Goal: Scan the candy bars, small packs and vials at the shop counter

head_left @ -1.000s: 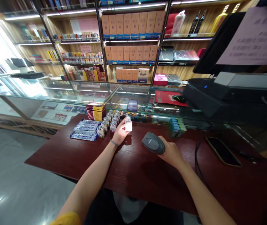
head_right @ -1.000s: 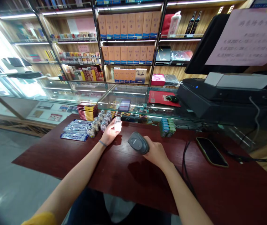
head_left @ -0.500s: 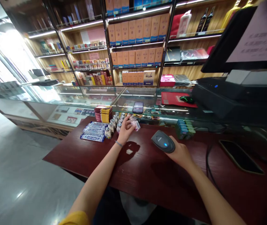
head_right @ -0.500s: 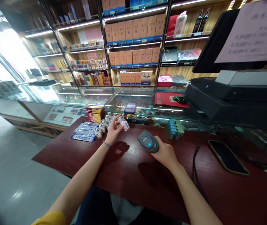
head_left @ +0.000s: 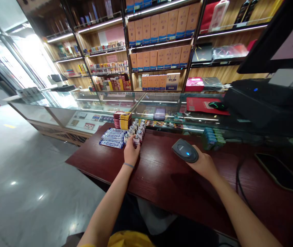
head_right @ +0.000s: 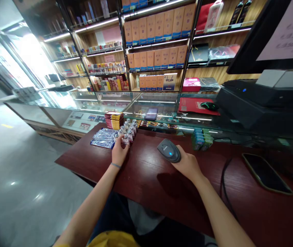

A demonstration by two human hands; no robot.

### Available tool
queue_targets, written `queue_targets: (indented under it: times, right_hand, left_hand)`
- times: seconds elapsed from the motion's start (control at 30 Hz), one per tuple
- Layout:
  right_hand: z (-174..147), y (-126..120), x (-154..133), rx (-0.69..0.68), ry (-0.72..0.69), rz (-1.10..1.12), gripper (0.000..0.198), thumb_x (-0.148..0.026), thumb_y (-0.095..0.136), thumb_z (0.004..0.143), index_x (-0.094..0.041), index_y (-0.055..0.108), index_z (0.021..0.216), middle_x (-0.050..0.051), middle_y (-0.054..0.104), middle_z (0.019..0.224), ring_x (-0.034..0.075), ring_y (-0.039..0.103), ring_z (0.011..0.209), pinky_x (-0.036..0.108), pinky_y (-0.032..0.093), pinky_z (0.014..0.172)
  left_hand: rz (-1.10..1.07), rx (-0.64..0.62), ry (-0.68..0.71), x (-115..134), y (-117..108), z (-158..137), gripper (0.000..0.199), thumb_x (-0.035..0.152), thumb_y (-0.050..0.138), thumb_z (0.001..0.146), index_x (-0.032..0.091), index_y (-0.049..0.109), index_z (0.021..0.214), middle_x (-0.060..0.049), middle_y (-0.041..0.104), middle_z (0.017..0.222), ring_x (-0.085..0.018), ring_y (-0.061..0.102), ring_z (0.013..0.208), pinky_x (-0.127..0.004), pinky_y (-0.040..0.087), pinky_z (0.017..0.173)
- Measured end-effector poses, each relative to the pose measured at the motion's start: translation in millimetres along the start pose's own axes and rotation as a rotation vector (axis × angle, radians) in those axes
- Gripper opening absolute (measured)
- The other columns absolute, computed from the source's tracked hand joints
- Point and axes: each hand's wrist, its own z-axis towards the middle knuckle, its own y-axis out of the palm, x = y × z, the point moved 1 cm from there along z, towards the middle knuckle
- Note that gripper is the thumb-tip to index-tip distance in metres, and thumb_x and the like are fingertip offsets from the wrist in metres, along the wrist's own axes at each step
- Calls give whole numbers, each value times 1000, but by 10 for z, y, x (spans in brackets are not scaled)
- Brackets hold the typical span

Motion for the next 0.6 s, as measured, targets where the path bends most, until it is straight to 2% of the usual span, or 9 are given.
queue_targets:
  times: [0.27, 0.6]
  right_hand:
    - [-5, 9, 16, 20, -21, -17, 33, -39, 65, 77, -29, 57, 108, 4, 77, 74, 37, 79, 75, 32, 49, 57]
    - [-7, 24, 30, 35, -45, -35, 28, -37, 64, 78, -29, 56, 104, 3, 76, 71, 37, 78, 71, 32, 47, 55]
  left_hand:
    - [78, -55, -10, -11, 29, 18, 53, 12, 65, 86, 23, 55, 137, -11, 67, 134, -27, 65, 121, -41, 53, 105]
    - [98, -39, 63, -23, 67, 32, 60, 12, 65, 87, 21, 50, 144, -14, 63, 138, -29, 59, 132, -45, 48, 113]
